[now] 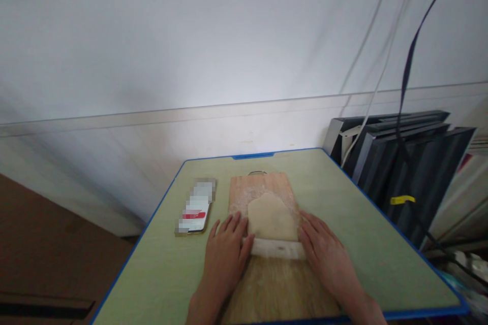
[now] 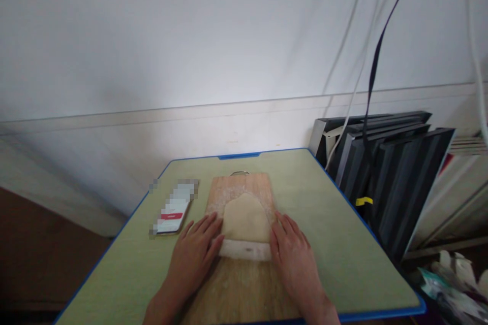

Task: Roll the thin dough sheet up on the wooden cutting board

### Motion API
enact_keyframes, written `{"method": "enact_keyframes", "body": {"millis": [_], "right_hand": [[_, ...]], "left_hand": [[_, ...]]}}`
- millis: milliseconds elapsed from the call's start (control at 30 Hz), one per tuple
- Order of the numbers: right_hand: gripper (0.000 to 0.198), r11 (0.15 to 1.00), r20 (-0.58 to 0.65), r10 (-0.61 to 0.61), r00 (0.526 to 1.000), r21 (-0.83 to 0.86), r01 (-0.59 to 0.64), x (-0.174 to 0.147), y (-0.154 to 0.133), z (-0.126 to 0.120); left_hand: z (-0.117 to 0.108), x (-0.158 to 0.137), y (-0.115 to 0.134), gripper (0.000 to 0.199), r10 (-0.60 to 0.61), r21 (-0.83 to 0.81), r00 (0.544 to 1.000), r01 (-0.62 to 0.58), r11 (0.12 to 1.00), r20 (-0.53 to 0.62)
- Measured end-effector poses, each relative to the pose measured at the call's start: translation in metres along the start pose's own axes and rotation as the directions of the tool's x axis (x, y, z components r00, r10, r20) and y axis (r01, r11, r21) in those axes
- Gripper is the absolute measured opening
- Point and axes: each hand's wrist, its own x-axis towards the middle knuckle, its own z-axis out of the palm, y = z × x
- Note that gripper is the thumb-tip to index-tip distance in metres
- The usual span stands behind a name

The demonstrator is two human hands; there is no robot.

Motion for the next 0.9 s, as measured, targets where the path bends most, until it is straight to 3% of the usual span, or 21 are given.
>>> {"method": "enact_keyframes", "body": {"millis": [233,467,633,900], "right_hand": [[0.033,0.998,-0.046,-0.009,0.999,0.065,0.012,-0.015,0.0,-0.003],[0.034,0.999,-0.092,-0.024,0.996,-0.049,0.02,-0.039,-0.01,-0.006],[0.036,0.997,-0.057,0.02,0.998,-0.077,-0.024,-0.023,-0.008,-0.003],[0.032,1.0,-0.027,0.013,1.0,0.012,-0.013,-0.002,-0.001,-0.002]], "left_hand": [[0.005,-0.011,-0.001,0.034,0.015,0.001,0.998,-0.015,1.0,-0.068],[0.025,-0.044,-0.012,0.04,0.089,0.006,0.978,-0.089,0.996,-0.189],[0.017,-0.033,-0.008,0.04,0.062,-0.004,0.987,-0.063,0.998,-0.145],[0.0,-0.007,0.0,0.035,-0.006,-0.027,0.999,0.005,1.0,-0.038]]}}
